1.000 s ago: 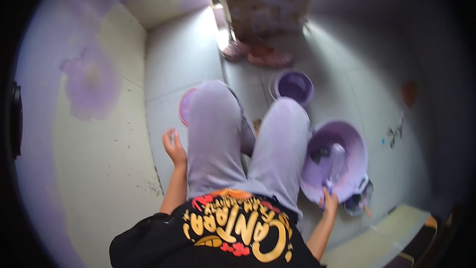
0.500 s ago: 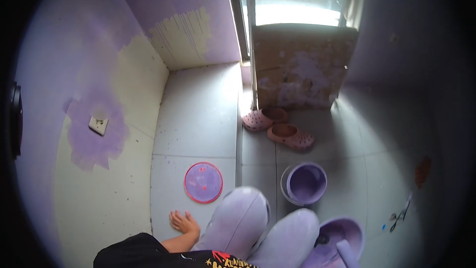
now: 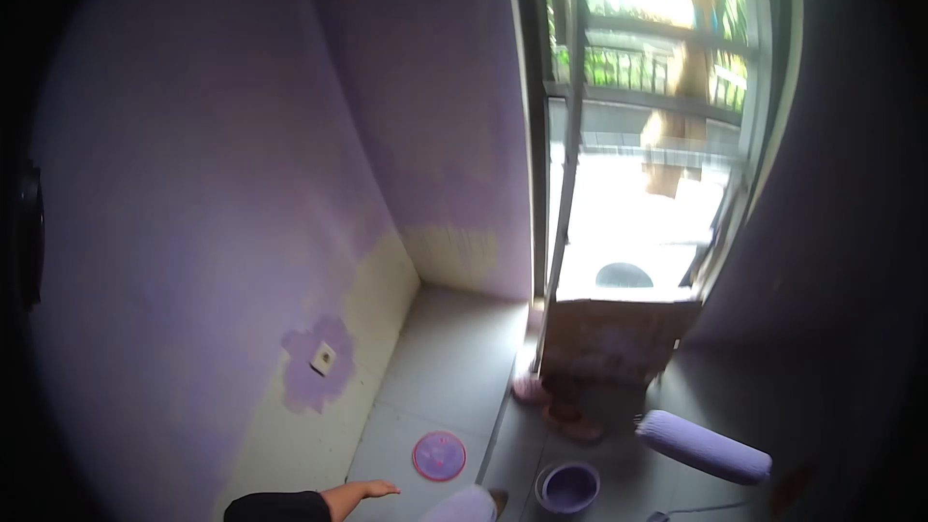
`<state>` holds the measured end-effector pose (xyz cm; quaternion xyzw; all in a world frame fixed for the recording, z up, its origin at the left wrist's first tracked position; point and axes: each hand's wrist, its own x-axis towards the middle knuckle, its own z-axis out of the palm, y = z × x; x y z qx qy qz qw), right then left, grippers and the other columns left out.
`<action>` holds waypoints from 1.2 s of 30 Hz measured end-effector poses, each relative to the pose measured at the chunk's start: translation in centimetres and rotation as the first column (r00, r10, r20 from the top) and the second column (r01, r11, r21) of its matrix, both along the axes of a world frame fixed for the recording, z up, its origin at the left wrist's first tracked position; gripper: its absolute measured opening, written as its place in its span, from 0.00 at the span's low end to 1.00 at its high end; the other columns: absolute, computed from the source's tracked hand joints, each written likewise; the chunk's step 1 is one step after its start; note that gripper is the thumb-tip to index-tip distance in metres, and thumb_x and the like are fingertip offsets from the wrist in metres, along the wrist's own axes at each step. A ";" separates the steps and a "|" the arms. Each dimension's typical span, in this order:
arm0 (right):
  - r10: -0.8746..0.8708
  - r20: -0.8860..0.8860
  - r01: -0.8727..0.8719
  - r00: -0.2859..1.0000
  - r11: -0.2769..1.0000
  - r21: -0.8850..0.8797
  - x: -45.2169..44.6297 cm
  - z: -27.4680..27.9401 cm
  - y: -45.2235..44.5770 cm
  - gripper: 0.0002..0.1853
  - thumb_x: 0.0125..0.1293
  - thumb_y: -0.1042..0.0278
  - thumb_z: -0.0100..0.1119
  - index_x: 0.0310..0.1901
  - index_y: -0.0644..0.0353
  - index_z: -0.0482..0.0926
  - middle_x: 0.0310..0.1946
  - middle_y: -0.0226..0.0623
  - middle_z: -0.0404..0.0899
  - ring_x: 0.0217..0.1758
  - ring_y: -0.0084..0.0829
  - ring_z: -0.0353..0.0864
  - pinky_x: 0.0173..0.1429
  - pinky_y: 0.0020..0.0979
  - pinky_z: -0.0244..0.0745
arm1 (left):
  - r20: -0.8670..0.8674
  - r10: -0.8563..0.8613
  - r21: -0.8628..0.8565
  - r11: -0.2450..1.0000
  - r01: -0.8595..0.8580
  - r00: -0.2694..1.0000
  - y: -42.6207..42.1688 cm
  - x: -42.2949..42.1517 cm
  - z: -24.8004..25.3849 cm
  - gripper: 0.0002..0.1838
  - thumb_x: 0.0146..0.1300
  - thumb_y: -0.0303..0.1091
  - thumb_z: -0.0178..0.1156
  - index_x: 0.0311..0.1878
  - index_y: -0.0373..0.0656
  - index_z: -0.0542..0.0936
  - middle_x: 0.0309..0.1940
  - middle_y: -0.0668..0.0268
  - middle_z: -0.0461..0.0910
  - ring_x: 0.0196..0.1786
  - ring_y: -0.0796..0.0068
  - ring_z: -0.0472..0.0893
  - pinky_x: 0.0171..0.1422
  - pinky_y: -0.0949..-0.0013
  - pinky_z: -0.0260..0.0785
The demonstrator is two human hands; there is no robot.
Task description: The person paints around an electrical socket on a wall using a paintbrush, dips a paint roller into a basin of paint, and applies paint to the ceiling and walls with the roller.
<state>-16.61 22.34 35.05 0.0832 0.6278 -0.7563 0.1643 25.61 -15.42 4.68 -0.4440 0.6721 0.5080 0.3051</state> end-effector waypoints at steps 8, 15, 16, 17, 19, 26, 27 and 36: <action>0.247 -0.106 -0.266 0.963 0.934 -0.239 -2.4 23.0 -18.3 0.16 0.75 0.45 0.52 0.47 0.49 0.70 0.15 0.23 0.61 0.12 0.20 0.60 0.14 0.24 0.56 | -0.395 0.415 -0.309 0.781 -0.543 0.820 0.0 1.7 28.0 0.19 0.70 0.37 0.57 0.59 0.37 0.78 0.55 0.55 0.82 0.58 0.62 0.79 0.62 0.64 0.70; 0.439 -0.276 -0.513 0.855 0.796 -0.321 -4.1 35.2 -26.1 0.10 0.65 0.72 0.60 0.47 0.56 0.72 0.23 0.32 0.73 0.17 0.24 0.72 0.20 0.25 0.68 | -0.637 0.395 -0.335 0.632 -0.699 0.662 0.1 5.2 37.0 0.15 0.69 0.35 0.60 0.54 0.37 0.80 0.50 0.54 0.84 0.52 0.62 0.82 0.58 0.63 0.73; 0.345 -0.383 -0.469 0.857 0.831 -0.299 -4.3 34.8 -27.3 0.11 0.65 0.72 0.59 0.48 0.58 0.72 0.18 0.31 0.70 0.11 0.22 0.66 0.15 0.24 0.62 | -0.645 0.395 -0.329 0.630 -0.704 0.654 0.4 5.0 38.2 0.15 0.69 0.35 0.60 0.54 0.37 0.80 0.50 0.54 0.84 0.52 0.62 0.82 0.58 0.63 0.73; 0.354 -0.413 -0.479 0.839 0.841 -0.253 -3.9 35.5 -27.1 0.11 0.65 0.73 0.59 0.48 0.59 0.72 0.18 0.30 0.69 0.11 0.21 0.66 0.15 0.24 0.62 | -0.647 0.398 -0.323 0.630 -0.707 0.650 1.0 5.1 39.4 0.15 0.69 0.35 0.60 0.54 0.37 0.80 0.50 0.54 0.84 0.52 0.62 0.82 0.58 0.63 0.73; 0.365 -0.475 -0.491 0.801 0.854 -0.171 -3.9 37.6 -27.8 0.11 0.65 0.73 0.59 0.49 0.61 0.72 0.17 0.29 0.68 0.12 0.20 0.66 0.15 0.25 0.62 | -0.660 0.392 -0.319 0.626 -0.711 0.641 1.1 4.7 42.1 0.15 0.69 0.35 0.61 0.54 0.36 0.80 0.50 0.54 0.84 0.52 0.62 0.82 0.58 0.63 0.73; 0.335 -0.628 -0.528 0.702 0.837 -0.144 -2.9 42.0 -31.3 0.34 0.69 0.79 0.54 0.74 0.60 0.54 0.21 0.33 0.75 0.15 0.18 0.69 0.19 0.23 0.66 | -0.704 0.358 -0.321 0.611 -0.724 0.613 -1.1 3.4 50.2 0.15 0.69 0.35 0.61 0.54 0.36 0.80 0.50 0.53 0.84 0.53 0.63 0.82 0.58 0.63 0.73; 0.309 -0.643 -0.513 0.701 0.845 -0.152 -2.5 43.5 -32.1 0.38 0.69 0.79 0.53 0.77 0.57 0.49 0.23 0.34 0.76 0.15 0.18 0.70 0.19 0.23 0.66 | -0.704 0.367 -0.309 0.613 -0.727 0.609 -0.7 3.2 51.2 0.15 0.69 0.35 0.61 0.54 0.36 0.80 0.50 0.53 0.84 0.53 0.63 0.82 0.58 0.63 0.73; 0.271 -0.851 -0.505 0.450 0.863 0.007 -9.2 59.6 -47.0 0.43 0.74 0.65 0.57 0.80 0.52 0.40 0.38 0.36 0.78 0.27 0.20 0.80 0.22 0.21 0.72 | -0.701 0.396 -0.237 0.655 -0.717 0.593 -3.4 0.1 58.3 0.15 0.68 0.35 0.62 0.54 0.36 0.81 0.50 0.53 0.84 0.53 0.63 0.82 0.58 0.64 0.73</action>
